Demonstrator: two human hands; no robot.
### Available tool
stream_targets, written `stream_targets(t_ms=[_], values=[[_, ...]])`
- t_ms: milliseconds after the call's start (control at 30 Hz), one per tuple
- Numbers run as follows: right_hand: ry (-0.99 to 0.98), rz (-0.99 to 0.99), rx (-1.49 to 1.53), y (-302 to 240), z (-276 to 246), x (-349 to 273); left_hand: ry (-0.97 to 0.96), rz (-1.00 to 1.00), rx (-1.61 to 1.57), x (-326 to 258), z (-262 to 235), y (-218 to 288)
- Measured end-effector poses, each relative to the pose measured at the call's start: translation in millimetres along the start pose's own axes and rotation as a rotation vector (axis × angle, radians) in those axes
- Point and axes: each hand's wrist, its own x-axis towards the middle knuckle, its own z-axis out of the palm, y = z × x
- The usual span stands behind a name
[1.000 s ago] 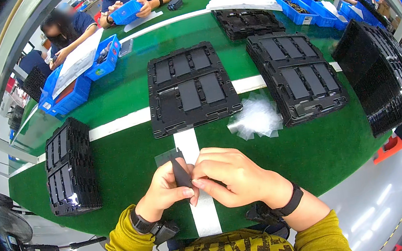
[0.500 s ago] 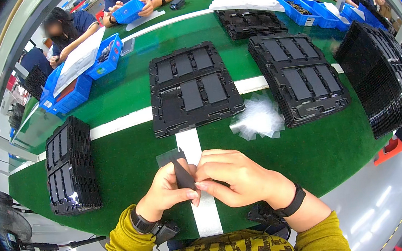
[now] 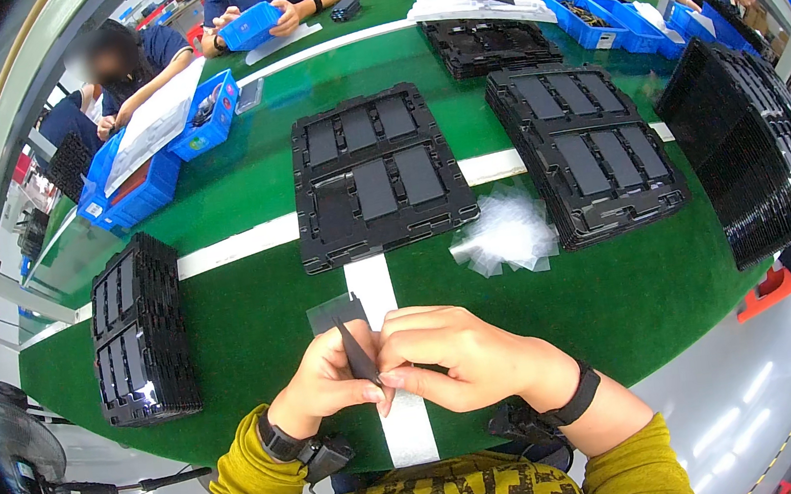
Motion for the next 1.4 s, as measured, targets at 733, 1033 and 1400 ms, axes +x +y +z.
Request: stream_targets(t_ms=[733, 1033, 1400], values=[[-0.056, 0.076, 0.201, 1, -1, -2, -0.043, 0.035, 0.347, 1, 2, 11], [0.064, -0.037, -0.126, -7, -12, 3, 0.179, 0.057, 0.313, -1, 4, 7], [0.139, -0.042, -0.283, -2, -7, 1, 0.203, 0.037, 0.375, 1, 4, 7]])
